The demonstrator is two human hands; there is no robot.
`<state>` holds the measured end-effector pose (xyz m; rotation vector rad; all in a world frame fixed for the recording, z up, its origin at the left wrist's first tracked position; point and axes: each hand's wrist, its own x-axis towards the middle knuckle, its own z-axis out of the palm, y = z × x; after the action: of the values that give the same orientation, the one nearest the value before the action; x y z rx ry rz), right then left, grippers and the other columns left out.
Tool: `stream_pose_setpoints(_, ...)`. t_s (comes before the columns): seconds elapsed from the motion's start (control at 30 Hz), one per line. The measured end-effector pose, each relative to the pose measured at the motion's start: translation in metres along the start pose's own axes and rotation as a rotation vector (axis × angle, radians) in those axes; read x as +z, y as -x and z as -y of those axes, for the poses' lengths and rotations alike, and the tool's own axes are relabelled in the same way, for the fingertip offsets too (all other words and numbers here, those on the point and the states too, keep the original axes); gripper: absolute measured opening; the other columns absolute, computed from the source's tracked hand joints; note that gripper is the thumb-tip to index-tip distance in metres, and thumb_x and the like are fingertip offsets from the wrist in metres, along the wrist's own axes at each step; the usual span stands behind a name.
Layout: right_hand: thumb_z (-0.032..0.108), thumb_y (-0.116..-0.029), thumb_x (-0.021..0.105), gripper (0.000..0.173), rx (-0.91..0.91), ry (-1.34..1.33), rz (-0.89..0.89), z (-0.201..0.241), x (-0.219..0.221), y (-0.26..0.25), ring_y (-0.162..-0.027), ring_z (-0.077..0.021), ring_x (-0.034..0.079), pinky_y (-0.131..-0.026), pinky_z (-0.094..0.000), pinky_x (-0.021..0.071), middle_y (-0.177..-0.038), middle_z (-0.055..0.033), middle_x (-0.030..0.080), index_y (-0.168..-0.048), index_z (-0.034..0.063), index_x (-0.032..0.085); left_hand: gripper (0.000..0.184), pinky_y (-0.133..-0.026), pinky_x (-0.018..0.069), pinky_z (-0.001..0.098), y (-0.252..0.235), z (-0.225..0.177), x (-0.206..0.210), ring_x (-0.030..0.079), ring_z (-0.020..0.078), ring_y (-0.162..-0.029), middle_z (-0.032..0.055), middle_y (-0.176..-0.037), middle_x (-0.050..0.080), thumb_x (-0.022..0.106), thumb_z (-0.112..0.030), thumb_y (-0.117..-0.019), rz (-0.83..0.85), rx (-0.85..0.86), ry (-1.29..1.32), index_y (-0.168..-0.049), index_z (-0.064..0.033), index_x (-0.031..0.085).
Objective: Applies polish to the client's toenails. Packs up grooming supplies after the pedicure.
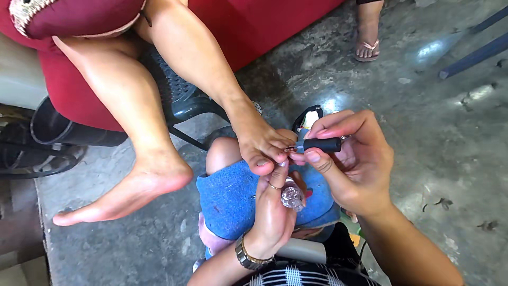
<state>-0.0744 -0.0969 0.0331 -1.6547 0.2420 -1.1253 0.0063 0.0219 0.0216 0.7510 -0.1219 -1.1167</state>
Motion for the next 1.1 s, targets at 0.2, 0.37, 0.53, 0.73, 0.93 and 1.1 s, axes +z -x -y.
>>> stream_pose_setpoints(0.2, 0.008, -0.0944, 0.070, 0.022, 0.002, 0.002, 0.020, 0.000, -0.001, 0.001, -0.091, -0.0109, 0.069, -0.072, -0.0257, 0.0653, -0.107, -0.0041, 0.059, -0.109, 0.0055, 0.054, 0.026, -0.056, 0.0521, 0.0199, 0.000, 0.000, -0.001, 0.058, 0.0074, -0.059, 0.0063, -0.076, 0.061, 0.043, -0.020, -0.1078, 0.014, 0.002, 0.002, -0.103, -0.0047, 0.064)
stream_pose_setpoints(0.37, 0.009, -0.0957, 0.068, 0.021, 0.005, -0.001, -0.013, 0.000, 0.000, 0.001, -0.092, -0.0102, 0.067, -0.073, -0.0242, 0.0637, -0.108, -0.0033, 0.059, -0.110, 0.0069, 0.053, 0.027, -0.058, 0.0528, 0.0204, 0.000, 0.000, -0.001, 0.059, 0.0079, -0.062, 0.0057, -0.078, 0.060, 0.043, -0.021, -0.1081, 0.010, -0.005, -0.002, -0.101, -0.0056, 0.063)
stream_pose_setpoints(0.53, 0.014, -0.0965, 0.068, 0.019, 0.022, -0.023, -0.006, 0.002, -0.003, 0.002, -0.092, -0.0088, 0.067, -0.072, -0.0231, 0.0624, -0.108, -0.0011, 0.060, -0.110, 0.0089, 0.055, 0.023, -0.060, 0.0542, 0.0211, 0.001, 0.000, -0.003, 0.060, 0.0078, -0.063, 0.0064, -0.080, 0.062, 0.047, -0.020, -0.1070, 0.029, -0.011, -0.003, -0.105, -0.0050, 0.064)
stream_pose_setpoints(0.73, 0.013, -0.0967, 0.069, 0.022, -0.034, -0.052, -0.036, 0.009, 0.002, -0.001, -0.096, -0.0090, 0.067, -0.076, -0.0233, 0.0629, -0.110, -0.0002, 0.060, -0.112, 0.0112, 0.054, 0.024, -0.063, 0.0539, 0.0197, 0.005, -0.003, -0.006, 0.061, 0.0061, -0.067, 0.0076, -0.094, 0.066, 0.056, -0.027, -0.1050, 0.135, 0.002, 0.014, -0.113, -0.0054, 0.063)
stream_pose_setpoints(0.93, 0.009, -0.0945, 0.071, 0.024, -0.077, 0.014, 0.018, 0.009, 0.006, 0.002, -0.094, -0.0098, 0.067, -0.075, -0.0234, 0.0638, -0.110, -0.0024, 0.059, -0.111, 0.0096, 0.055, 0.025, -0.060, 0.0521, 0.0187, 0.007, -0.004, -0.003, 0.060, 0.0058, -0.063, 0.0042, -0.079, 0.062, 0.051, -0.031, -0.1073, 0.110, -0.007, 0.039, -0.109, -0.0085, 0.062)
stream_pose_setpoints(1.1, 0.010, -0.0932, 0.073, 0.025, -0.143, 0.103, 0.037, 0.007, 0.009, 0.004, -0.097, -0.0090, 0.066, -0.078, -0.0213, 0.0603, -0.110, -0.0026, 0.061, -0.111, 0.0093, 0.055, 0.024, -0.060, 0.0533, 0.0196, 0.008, -0.003, -0.004, 0.060, 0.0058, -0.063, 0.0033, -0.076, 0.062, 0.046, -0.027, -0.1088, 0.095, -0.003, 0.045, -0.107, -0.0088, 0.061)
